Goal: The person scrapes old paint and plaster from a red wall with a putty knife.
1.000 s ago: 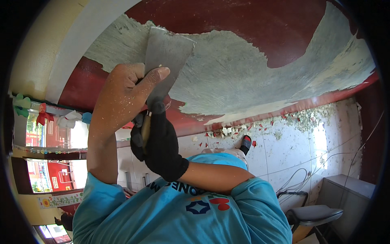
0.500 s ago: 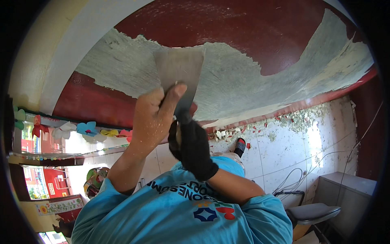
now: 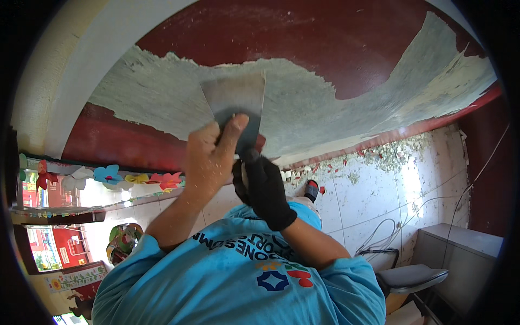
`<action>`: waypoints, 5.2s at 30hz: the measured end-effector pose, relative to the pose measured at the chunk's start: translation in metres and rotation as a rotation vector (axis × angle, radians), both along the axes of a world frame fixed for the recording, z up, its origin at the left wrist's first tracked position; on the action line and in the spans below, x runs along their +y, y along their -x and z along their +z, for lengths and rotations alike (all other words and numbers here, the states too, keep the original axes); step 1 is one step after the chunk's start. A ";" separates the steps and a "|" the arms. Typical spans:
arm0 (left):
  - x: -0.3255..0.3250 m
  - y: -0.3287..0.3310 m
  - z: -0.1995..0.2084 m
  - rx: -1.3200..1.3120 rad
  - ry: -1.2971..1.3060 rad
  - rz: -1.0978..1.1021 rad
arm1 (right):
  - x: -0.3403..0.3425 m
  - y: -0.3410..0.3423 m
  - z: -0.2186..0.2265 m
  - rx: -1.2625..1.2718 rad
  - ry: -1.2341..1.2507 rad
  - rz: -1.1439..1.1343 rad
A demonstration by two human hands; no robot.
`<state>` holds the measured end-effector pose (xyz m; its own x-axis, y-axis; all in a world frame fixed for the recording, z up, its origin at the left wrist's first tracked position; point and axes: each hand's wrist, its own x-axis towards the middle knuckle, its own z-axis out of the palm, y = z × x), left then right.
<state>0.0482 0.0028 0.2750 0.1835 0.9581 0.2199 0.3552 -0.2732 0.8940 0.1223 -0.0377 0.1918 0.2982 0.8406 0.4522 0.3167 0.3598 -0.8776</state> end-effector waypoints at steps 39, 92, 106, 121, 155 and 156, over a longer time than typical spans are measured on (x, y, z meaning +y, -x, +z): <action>0.011 0.033 0.048 0.434 0.032 0.044 | -0.016 0.072 0.015 0.691 0.287 0.249; 0.018 0.011 0.003 0.180 -0.005 0.036 | -0.005 -0.001 0.014 0.133 0.540 0.332; 0.009 0.020 -0.015 0.218 0.026 -0.005 | -0.011 -0.002 -0.019 0.214 0.405 0.330; -0.018 0.053 -0.048 -0.356 0.373 0.022 | -0.031 -0.022 -0.028 0.524 0.661 0.635; -0.020 -0.030 -0.059 0.015 0.403 -0.291 | -0.099 -0.145 -0.041 0.144 0.747 0.433; -0.016 -0.033 -0.069 0.042 0.380 -0.305 | -0.101 -0.155 -0.044 0.154 0.732 0.440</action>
<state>0.0807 -0.0134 0.2061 0.4695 0.8703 -0.1487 0.3478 -0.0276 0.9371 0.2772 -0.1385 0.1473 -0.1087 0.9578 -0.2660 0.1396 -0.2502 -0.9581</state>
